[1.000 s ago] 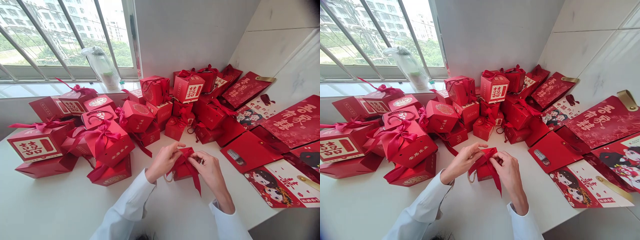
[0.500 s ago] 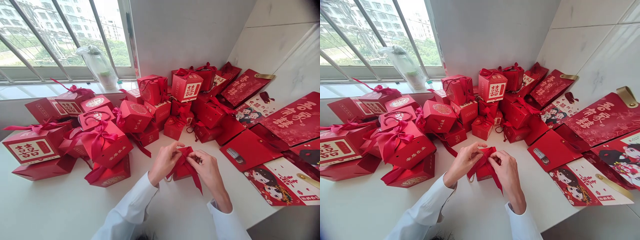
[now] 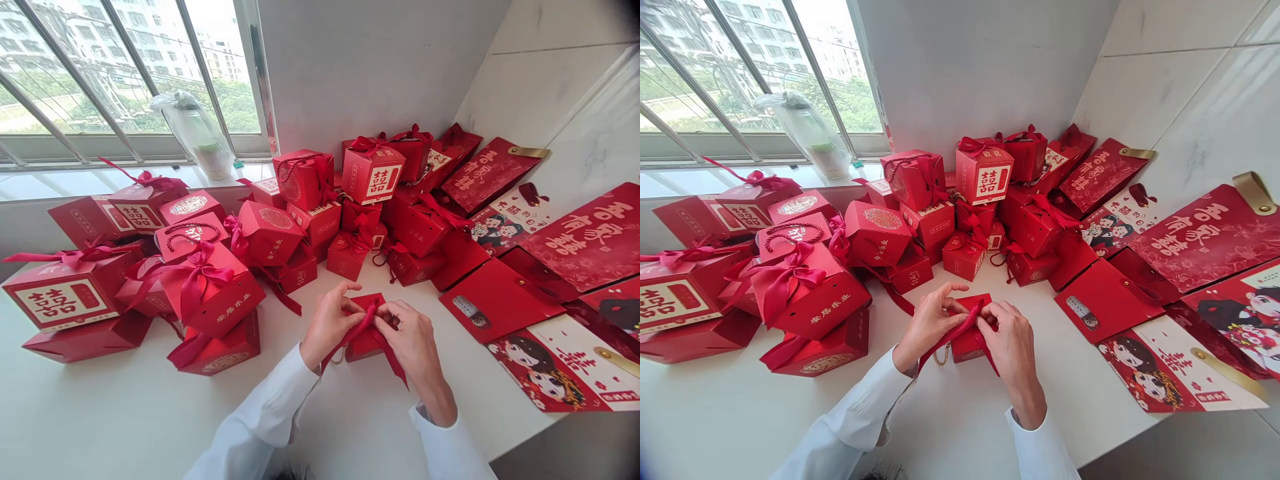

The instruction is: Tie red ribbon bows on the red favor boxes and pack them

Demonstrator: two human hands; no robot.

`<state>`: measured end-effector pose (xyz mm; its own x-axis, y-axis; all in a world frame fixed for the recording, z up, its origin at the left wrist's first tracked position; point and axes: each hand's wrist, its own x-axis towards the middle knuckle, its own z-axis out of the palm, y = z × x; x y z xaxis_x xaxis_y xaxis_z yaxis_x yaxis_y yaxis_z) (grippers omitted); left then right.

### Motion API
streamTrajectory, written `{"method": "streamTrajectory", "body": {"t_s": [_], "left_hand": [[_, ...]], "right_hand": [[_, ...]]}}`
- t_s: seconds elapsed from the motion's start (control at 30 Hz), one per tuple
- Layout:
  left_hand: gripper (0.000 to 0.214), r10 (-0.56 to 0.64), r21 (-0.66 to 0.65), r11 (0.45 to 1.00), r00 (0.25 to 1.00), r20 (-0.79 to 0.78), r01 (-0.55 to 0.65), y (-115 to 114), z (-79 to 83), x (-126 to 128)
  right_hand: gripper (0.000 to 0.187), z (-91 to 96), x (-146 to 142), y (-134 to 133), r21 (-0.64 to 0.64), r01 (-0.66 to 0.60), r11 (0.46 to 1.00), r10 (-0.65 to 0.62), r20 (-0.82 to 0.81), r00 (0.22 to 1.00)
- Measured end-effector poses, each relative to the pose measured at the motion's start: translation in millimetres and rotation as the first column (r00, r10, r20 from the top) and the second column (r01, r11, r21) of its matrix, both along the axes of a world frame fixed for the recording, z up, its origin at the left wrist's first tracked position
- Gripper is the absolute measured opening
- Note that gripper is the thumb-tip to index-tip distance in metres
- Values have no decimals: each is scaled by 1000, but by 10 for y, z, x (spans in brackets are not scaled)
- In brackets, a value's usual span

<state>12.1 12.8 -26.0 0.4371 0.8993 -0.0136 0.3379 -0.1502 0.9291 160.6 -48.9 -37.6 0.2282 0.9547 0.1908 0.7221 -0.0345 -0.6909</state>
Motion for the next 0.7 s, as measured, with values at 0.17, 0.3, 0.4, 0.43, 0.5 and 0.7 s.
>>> {"method": "streamTrajectory", "body": {"t_s": [0.17,0.3,0.4,0.43,0.5,0.7], "left_hand": [[38,-19,35,999,1000,-15,20,6,5,-5],[38,-10,13,1000,1000,4,10,10,-3,-2],[39,10,19,1000,1000,3,-10,0,-7,10],[39,15,22,1000,1000,2,-15,-4,-7,14],[39,15,19,1000,1000,7,-16,-10,-7,21],[39,23,5,1000,998,50,-24,-24,-18,27]], "right_hand": [[12,7,-3,-4,-6,30,1000,-30,-41,999],[19,9,15,4,-12,72,997,-73,-125,990],[39,6,40,9,33,45,998,-41,-132,990],[43,6,49,10,53,24,998,-17,-127,992],[40,5,62,10,84,-30,996,39,-105,994],[12,-18,59,-8,179,-59,982,61,-3,998]]}}
